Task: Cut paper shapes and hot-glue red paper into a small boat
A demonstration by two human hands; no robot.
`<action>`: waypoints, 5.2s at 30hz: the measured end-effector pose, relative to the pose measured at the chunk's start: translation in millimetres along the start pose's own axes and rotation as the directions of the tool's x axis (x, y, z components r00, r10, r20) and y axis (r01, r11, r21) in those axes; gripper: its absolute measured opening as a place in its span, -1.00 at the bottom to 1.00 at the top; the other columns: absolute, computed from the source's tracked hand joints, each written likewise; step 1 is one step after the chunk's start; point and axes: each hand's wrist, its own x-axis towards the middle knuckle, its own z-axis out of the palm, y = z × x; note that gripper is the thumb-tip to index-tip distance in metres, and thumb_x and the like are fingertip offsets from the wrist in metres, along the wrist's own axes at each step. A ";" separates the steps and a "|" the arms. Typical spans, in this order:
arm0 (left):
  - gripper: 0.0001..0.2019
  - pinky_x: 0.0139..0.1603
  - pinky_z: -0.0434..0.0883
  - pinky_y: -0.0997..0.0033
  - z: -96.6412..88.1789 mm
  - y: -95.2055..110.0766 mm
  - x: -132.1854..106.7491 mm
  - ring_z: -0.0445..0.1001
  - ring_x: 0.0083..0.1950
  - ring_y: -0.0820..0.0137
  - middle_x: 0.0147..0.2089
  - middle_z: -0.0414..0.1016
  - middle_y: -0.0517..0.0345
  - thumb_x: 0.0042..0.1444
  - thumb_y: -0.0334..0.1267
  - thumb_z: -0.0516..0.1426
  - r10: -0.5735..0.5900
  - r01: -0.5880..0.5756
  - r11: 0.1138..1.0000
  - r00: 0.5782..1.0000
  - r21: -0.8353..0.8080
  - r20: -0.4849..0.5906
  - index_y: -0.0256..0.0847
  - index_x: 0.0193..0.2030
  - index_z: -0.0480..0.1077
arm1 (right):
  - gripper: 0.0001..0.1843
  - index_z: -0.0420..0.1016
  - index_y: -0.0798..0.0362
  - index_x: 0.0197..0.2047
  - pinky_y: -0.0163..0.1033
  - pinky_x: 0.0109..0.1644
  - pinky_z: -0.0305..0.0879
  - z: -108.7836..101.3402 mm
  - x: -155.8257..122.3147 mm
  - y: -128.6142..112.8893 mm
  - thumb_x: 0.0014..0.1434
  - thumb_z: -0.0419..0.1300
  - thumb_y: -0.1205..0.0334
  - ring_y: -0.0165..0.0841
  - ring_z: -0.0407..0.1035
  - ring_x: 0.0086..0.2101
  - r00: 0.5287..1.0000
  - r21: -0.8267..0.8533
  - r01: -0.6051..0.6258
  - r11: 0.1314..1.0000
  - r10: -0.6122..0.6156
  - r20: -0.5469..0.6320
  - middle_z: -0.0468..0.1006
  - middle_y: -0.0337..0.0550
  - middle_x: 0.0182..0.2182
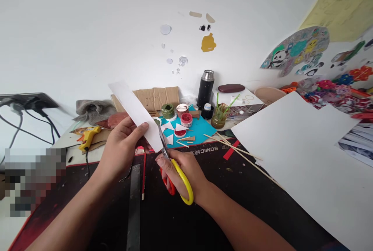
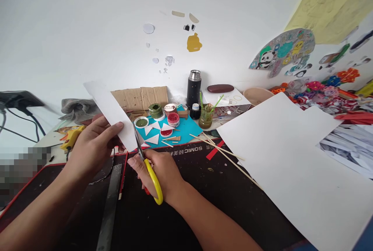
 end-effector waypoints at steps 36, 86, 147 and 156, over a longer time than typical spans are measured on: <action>-0.73 -0.60 0.48 0.41 2.8 -5.6 -5.4 0.51 -0.55 0.35 -0.40 0.58 0.20 0.16 -0.08 0.43 -0.018 0.018 1.000 1.000 0.004 0.004 -0.15 -0.12 0.55 | -0.48 0.36 -0.06 -0.36 -0.31 -0.46 0.26 -2.2 -0.2 -3.8 0.56 0.14 -0.22 -0.38 0.43 -0.62 0.994 -0.153 0.076 0.985 -0.087 -0.067 0.48 -0.31 -0.61; -0.74 -0.59 0.43 0.44 11.0 -10.6 -7.7 0.48 -0.53 0.39 -0.38 0.57 0.22 0.13 -0.11 0.42 0.000 -0.003 0.998 0.999 -0.068 -0.052 -0.17 -0.13 0.57 | -0.50 0.35 -0.08 -0.34 -0.27 -0.50 0.14 -1.0 -2.4 -5.1 0.54 0.19 -0.24 -0.38 0.31 -0.70 0.996 -0.097 0.057 0.994 -0.064 -0.067 0.37 -0.37 -0.70; -0.59 -0.54 0.34 0.47 9.3 0.2 -4.5 0.43 -0.46 0.41 -0.34 0.58 0.16 -0.01 -0.02 0.53 -0.011 0.011 0.998 1.000 -0.058 -0.001 -0.21 -0.16 0.58 | -0.38 0.41 -0.01 -0.32 -0.38 -0.67 0.15 -4.8 8.4 -8.4 0.28 0.35 -0.43 -0.48 0.25 -0.74 0.988 0.302 0.024 0.953 0.024 -0.154 0.40 -0.42 -0.64; -0.51 -0.38 0.50 0.42 3.5 -14.5 -3.2 0.54 -0.32 0.34 -0.21 0.67 0.08 0.07 0.11 0.52 -0.038 0.039 0.999 0.997 -0.016 0.070 -0.19 -0.04 0.63 | -0.53 0.33 -0.04 -0.38 -0.39 -0.68 0.14 -4.7 8.2 -7.4 0.34 0.33 -0.18 -0.49 0.23 -0.75 0.985 0.279 -0.001 0.960 0.049 -0.167 0.39 -0.43 -0.65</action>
